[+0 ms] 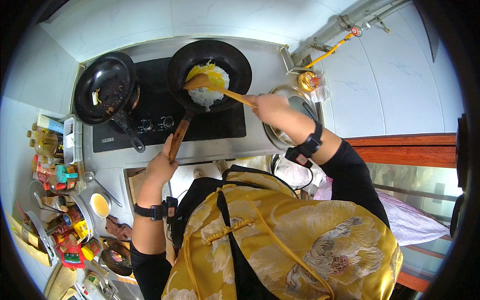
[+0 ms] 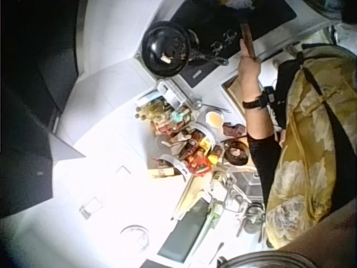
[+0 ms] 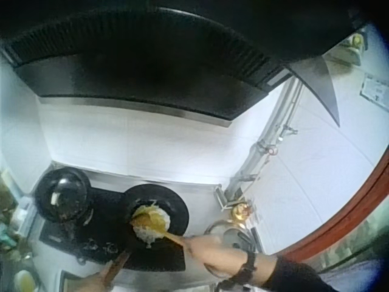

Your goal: The person cooks scrambled eggs in a frying pan on a gas stove, then transfers the eggs to a bowl. They wash the pan in the sink using a brush and water, then return the pan to the stove and turn on the range hood.

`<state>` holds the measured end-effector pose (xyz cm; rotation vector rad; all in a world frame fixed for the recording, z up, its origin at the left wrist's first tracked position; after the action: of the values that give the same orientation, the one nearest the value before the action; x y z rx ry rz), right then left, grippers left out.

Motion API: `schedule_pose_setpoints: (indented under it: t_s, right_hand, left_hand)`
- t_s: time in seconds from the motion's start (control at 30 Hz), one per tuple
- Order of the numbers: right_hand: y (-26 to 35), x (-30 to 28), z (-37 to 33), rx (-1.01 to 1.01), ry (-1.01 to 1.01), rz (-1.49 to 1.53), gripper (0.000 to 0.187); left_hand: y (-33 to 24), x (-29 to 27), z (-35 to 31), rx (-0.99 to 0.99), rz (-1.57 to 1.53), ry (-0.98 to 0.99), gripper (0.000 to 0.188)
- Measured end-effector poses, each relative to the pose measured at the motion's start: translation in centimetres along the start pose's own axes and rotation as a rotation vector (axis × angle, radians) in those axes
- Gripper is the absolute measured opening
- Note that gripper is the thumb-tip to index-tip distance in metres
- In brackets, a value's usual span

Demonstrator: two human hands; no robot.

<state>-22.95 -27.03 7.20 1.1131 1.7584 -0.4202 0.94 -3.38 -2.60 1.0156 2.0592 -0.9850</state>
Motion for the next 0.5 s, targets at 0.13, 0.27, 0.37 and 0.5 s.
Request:
schedule_pose_setpoints:
  t_s: [0.13, 0.27, 0.37, 0.5]
  right_hand:
    - [-3.3, -3.1, -2.4, 0.004, -0.050, 0.044, 0.051]
    - [-5.5, -4.0, -4.7, 0.135, 0.060, -0.081, 0.047]
    - [-5.8, -3.2, -6.0, 0.141, 0.061, -0.059, 0.047]
    - [-5.9, -1.8, -6.3, 0.142, 0.045, -0.043, 0.047]
  left_hand:
    - [0.1, 0.0, -0.1, -0.017, 0.002, 0.032, 0.093]
    - [0.0, -0.1, -0.1, -0.010, -0.008, 0.029, 0.092]
    - [0.0, -0.1, 0.1, -0.014, -0.008, 0.037, 0.092]
    - [0.0, -0.2, 0.1, -0.010, -0.001, 0.047, 0.092]
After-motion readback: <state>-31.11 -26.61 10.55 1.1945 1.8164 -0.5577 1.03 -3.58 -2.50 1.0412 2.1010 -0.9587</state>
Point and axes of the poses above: each hand's wrist, its own z-axis towards the middle knuckle, its own x-axis out of the palm, y = z × x, the point moved 4 cm from there along z, towards the middle knuckle, and after that the axes turned 14 degrees about z, right-handed, at the moved point
